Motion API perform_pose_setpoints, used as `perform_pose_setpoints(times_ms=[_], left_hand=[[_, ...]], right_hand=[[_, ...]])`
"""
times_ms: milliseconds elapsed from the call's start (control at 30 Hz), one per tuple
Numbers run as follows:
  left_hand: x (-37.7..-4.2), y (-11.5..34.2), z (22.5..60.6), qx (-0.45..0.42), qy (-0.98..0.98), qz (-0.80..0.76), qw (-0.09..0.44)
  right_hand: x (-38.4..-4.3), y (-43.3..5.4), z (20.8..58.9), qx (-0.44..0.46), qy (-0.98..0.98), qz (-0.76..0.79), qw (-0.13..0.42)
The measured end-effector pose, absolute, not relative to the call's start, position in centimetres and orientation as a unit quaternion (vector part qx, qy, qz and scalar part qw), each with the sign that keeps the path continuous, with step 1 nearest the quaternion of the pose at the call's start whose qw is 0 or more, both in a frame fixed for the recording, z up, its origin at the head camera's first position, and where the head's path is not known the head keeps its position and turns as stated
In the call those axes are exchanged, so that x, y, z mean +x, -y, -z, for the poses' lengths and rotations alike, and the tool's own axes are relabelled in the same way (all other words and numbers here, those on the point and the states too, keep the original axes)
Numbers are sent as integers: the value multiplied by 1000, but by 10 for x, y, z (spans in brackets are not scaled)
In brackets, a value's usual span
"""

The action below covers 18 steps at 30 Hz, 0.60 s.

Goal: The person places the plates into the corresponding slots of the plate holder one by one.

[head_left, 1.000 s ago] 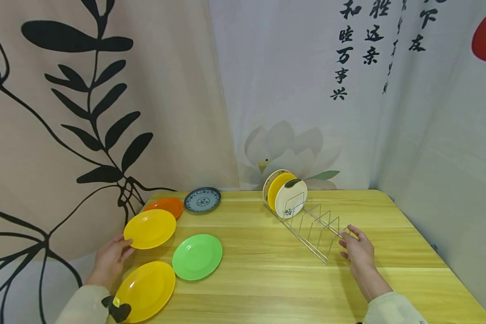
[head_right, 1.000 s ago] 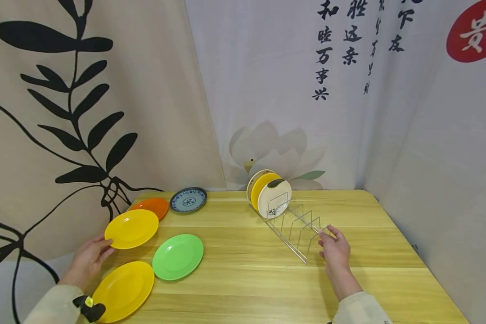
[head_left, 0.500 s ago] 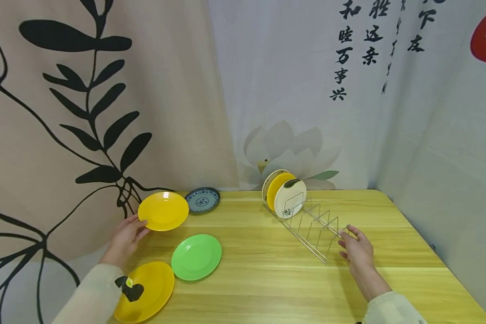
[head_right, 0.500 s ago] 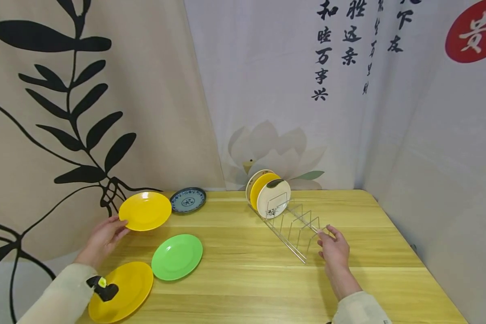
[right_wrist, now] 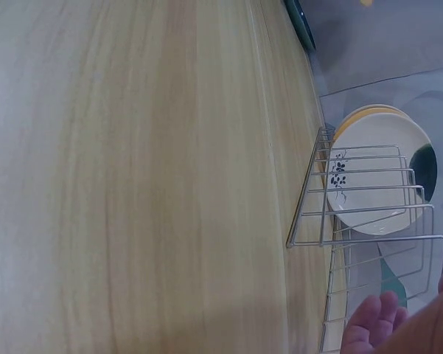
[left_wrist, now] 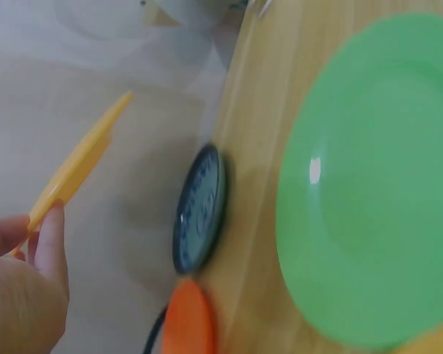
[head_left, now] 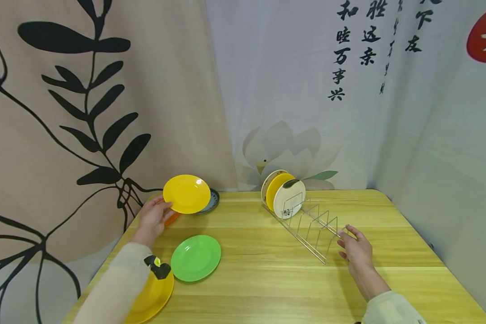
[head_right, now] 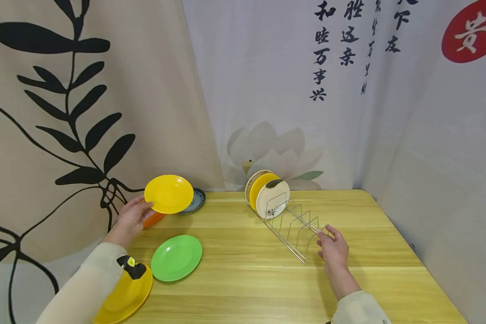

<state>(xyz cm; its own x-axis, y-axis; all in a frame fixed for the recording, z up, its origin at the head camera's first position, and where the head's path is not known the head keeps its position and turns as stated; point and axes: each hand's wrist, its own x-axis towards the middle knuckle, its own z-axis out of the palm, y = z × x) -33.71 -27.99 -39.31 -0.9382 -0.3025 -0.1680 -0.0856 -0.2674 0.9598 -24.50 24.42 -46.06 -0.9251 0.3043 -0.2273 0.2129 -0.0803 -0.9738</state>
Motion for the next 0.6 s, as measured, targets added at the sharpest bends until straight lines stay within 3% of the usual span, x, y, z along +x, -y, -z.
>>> perform_pose_setpoints(times_ms=[600], left_hand=[[-365,187,382,68,630,769,90]], right_hand=[[-246,-243,461,-205,677,-706,36]])
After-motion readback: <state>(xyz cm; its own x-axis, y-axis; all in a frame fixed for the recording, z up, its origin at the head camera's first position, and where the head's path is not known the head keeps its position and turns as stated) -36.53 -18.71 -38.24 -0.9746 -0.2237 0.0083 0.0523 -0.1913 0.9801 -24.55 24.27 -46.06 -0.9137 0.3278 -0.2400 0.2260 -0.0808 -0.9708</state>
